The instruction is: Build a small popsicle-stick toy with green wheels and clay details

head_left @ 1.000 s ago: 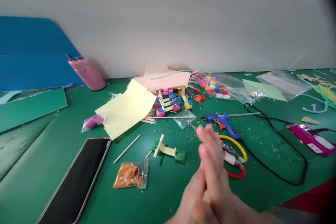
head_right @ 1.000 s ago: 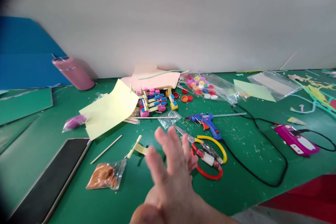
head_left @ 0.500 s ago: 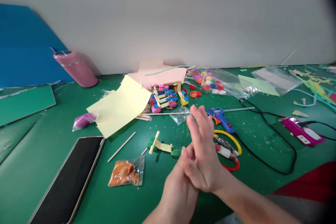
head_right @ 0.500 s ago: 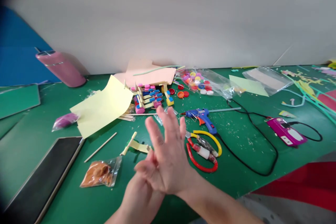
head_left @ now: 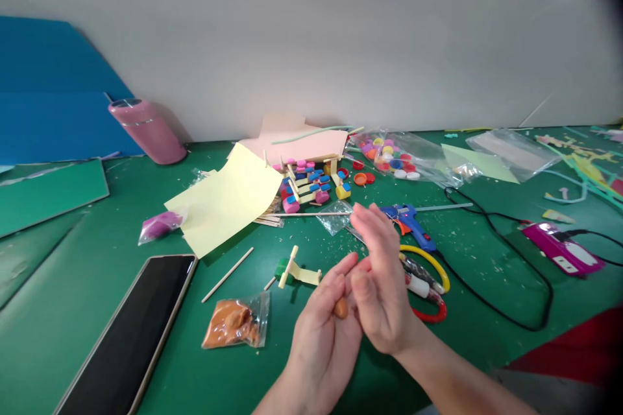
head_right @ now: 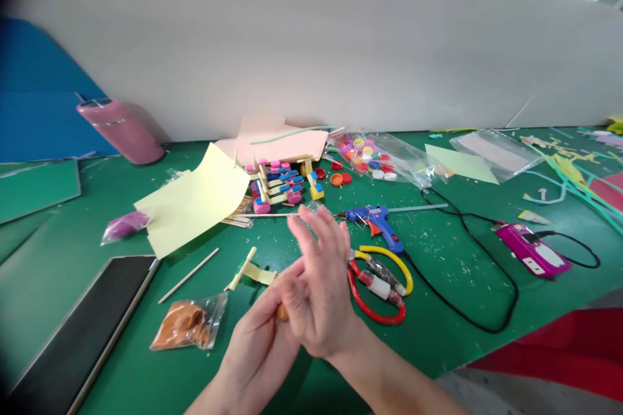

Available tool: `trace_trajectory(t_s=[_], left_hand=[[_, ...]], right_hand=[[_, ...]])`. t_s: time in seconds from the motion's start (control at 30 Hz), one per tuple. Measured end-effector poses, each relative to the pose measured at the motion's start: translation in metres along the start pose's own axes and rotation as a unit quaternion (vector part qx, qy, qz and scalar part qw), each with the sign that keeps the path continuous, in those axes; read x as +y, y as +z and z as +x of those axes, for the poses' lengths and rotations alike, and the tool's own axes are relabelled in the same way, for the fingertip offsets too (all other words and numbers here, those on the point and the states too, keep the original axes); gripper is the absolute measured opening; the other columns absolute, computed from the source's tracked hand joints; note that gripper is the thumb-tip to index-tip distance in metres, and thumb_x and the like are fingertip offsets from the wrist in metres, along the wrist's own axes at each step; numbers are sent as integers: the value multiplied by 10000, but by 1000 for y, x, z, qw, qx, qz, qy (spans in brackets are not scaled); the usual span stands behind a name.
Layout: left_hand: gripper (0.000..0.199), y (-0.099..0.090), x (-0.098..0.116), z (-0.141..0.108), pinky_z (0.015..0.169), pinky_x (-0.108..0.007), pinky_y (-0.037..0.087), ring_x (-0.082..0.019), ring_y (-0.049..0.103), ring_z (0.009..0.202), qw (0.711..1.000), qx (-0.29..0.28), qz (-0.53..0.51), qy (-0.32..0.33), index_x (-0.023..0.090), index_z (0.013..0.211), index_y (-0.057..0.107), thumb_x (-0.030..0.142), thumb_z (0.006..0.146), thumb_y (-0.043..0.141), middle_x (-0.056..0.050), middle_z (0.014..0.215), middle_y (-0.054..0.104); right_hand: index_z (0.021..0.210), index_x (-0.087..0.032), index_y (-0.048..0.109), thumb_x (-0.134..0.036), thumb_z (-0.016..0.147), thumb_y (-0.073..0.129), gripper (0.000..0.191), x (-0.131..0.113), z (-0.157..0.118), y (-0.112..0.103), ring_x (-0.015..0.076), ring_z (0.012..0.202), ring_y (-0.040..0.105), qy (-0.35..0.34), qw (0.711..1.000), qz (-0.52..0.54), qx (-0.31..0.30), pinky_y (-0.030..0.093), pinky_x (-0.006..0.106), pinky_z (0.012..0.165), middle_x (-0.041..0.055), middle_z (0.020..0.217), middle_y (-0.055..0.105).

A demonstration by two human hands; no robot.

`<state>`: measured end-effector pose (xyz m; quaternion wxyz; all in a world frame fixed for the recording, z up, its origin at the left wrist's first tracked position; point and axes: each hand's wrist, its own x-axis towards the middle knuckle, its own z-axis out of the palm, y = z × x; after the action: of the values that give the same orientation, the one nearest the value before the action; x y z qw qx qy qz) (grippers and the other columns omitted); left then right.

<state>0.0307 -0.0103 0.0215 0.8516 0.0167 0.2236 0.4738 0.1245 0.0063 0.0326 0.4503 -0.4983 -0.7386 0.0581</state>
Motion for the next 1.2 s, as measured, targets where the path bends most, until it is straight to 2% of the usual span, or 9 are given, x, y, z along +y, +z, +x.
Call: trace_trajectory(t_s=[0.13,0.23,0.33,0.4,0.6,0.77,0.9,1.03,1.2], left_hand=[[288,-4,3,-2,971,-426,366,-249,604,996,1000,-8,-3,-16,80,988,660,174,882,408,-143,962,697],[251,-14,-5,-5,941,-412,392,-226,615,959,999,-25,22,-36,95,1007,648,152,869,446,-134,967,692],[214,-29,-14,-5,882,-394,434,-208,624,915,996,-36,52,-67,115,979,655,122,852,482,-109,909,695],[204,-37,-16,-4,847,-376,450,-203,628,888,995,-35,63,-69,121,968,658,127,847,494,-102,893,692],[245,-38,-13,-3,831,-410,454,-237,629,881,996,-15,73,-54,102,950,664,222,869,467,-135,893,692],[273,-31,-10,-6,878,-399,424,-233,631,876,997,-9,56,-43,94,926,678,247,869,458,-126,844,702],[284,-29,-6,-9,841,-382,442,-227,624,856,998,0,43,-55,109,934,674,321,829,519,-111,840,693],[265,-34,-3,-20,745,-326,470,-191,618,793,991,43,126,-29,170,973,647,309,747,642,-69,834,672],[242,-40,-3,-30,634,-192,442,-111,568,705,948,118,280,96,182,840,641,243,635,753,-13,752,640]], right_hand=[[1239,-195,413,-237,902,322,351,12,-21,-10,274,1253,318,52,996,59,33,285,503,1010,88,1307,401],[1085,-201,505,-205,850,429,246,15,-49,-14,289,1222,332,57,996,58,-21,311,487,979,85,1254,414],[1092,-190,479,-183,829,459,264,15,-74,-13,282,1200,332,62,993,58,-77,335,452,955,94,1243,392],[1107,-184,461,-193,830,459,277,14,-82,-11,280,1188,333,65,992,58,-88,343,439,945,98,1235,383],[1020,-197,504,-302,801,541,245,12,-82,-2,299,1160,323,49,995,35,-82,317,449,944,90,1239,344],[1002,-236,542,-208,773,552,231,13,-81,0,292,1174,307,60,992,33,-109,310,446,942,61,1279,301],[1017,-228,541,-193,785,527,236,13,-80,-3,277,1165,331,73,990,38,-115,332,427,937,72,1260,317],[1020,-223,528,-190,787,531,235,12,-78,-5,280,1178,324,76,991,32,-105,321,435,949,78,1261,324],[1020,-229,507,-163,773,549,259,9,-76,0,283,1200,308,51,992,33,-108,297,460,975,76,1264,331]])
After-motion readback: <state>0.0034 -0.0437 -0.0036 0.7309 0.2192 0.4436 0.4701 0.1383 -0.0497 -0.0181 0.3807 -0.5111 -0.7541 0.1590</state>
